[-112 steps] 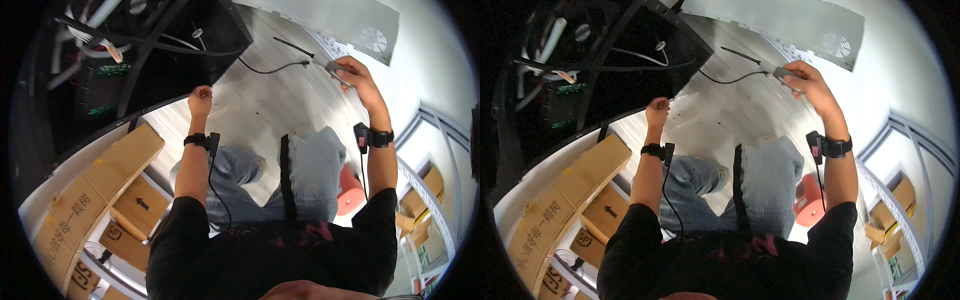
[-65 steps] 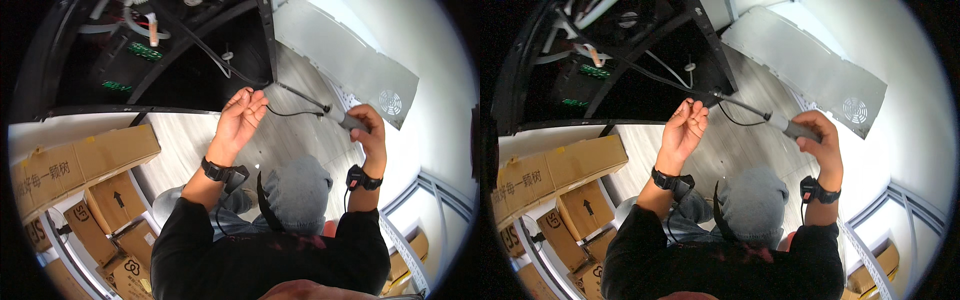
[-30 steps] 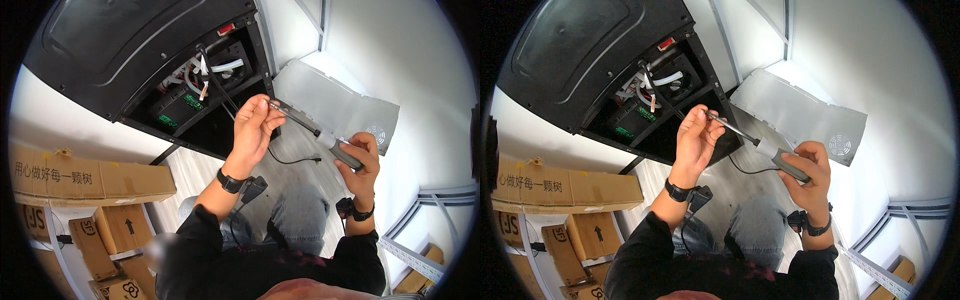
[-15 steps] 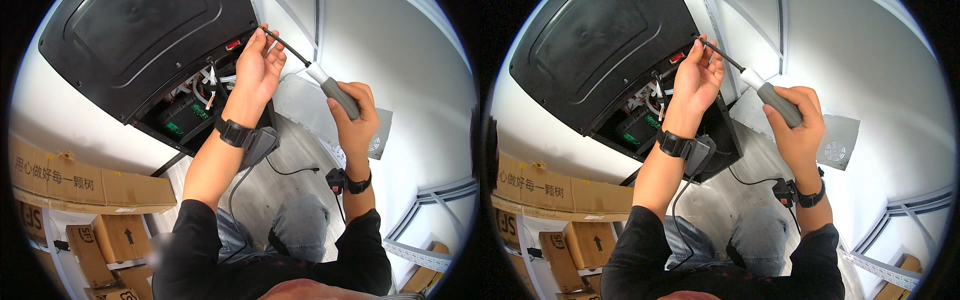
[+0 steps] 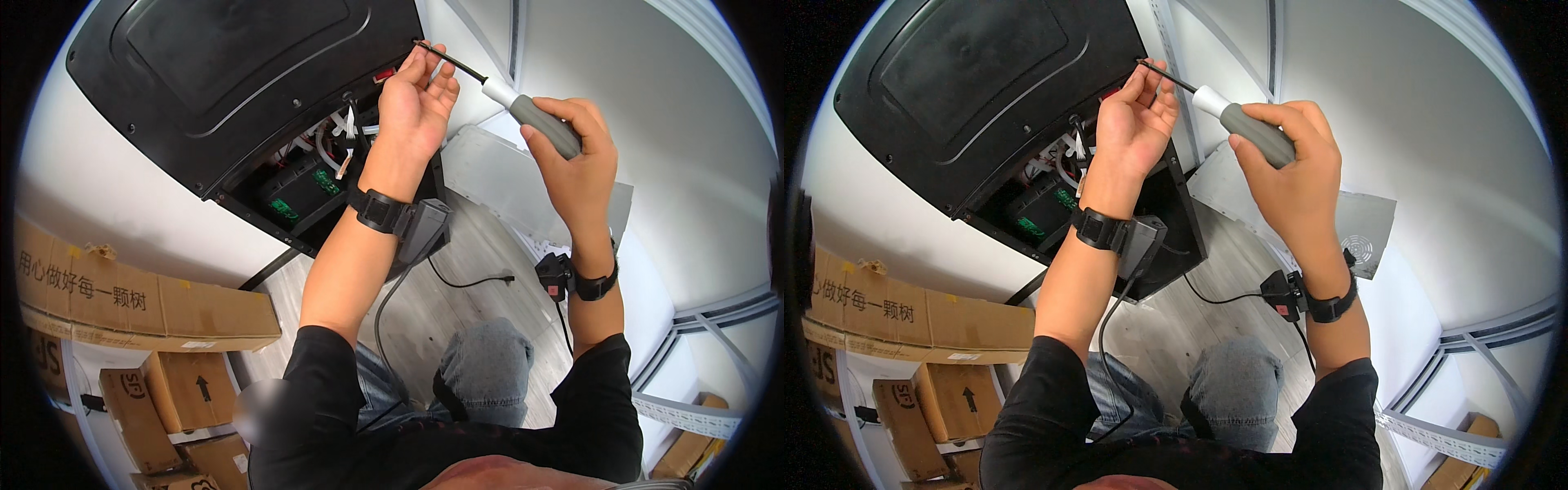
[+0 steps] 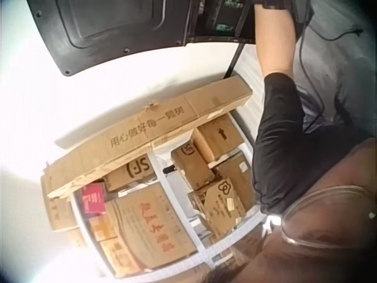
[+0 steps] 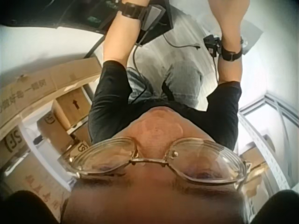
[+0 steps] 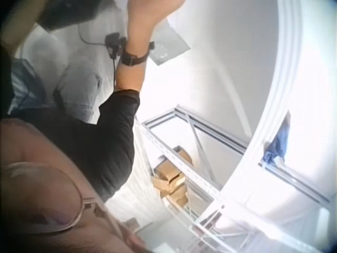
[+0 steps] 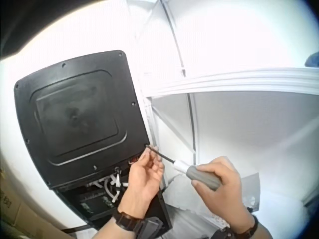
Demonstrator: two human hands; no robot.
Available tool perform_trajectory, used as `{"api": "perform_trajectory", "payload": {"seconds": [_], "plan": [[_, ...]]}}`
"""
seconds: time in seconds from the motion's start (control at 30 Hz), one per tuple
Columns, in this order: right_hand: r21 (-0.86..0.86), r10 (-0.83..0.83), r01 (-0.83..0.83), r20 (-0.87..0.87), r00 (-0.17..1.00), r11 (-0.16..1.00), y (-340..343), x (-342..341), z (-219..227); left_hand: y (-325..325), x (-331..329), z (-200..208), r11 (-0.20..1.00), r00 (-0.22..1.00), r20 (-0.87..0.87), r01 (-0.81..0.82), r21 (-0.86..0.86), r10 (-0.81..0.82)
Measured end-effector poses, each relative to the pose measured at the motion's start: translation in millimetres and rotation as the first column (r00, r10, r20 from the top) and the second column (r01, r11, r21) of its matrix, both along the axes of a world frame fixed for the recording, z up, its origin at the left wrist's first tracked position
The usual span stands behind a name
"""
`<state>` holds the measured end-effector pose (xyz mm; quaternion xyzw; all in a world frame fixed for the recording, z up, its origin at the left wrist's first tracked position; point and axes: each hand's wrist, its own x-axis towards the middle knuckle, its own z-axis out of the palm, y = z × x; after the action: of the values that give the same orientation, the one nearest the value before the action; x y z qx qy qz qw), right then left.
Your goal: The person uses a screwdriver to remove screws from a black electronic device, detaches a metal back panel, and then reattaches the panel by aligning it and inserting screws. The person handles the device, screws, and panel throughout the process.
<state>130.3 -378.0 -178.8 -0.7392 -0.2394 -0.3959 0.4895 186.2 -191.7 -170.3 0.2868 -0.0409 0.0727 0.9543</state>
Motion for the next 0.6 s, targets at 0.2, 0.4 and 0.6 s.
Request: {"api": "perform_trajectory", "payload": {"seconds": [0.2,0.4,0.6], "plan": [[-0.057,-0.028,0.028,0.005,1.000,0.998,3.4,1.7,20.2,6.9,-2.8,0.6,0.997,1.000,-0.002,0.027,0.070,-0.027],[-0.077,-0.122,0.134,0.149,0.981,0.988,4.8,1.1,32.5,12.0,-19.0,-2.3,0.965,0.998,0.054,0.003,0.263,-0.017],[-0.095,-0.130,0.175,0.358,0.925,0.980,7.9,-0.3,20.1,7.6,-24.8,-2.6,0.940,0.987,0.145,-0.117,0.320,0.073]]}}
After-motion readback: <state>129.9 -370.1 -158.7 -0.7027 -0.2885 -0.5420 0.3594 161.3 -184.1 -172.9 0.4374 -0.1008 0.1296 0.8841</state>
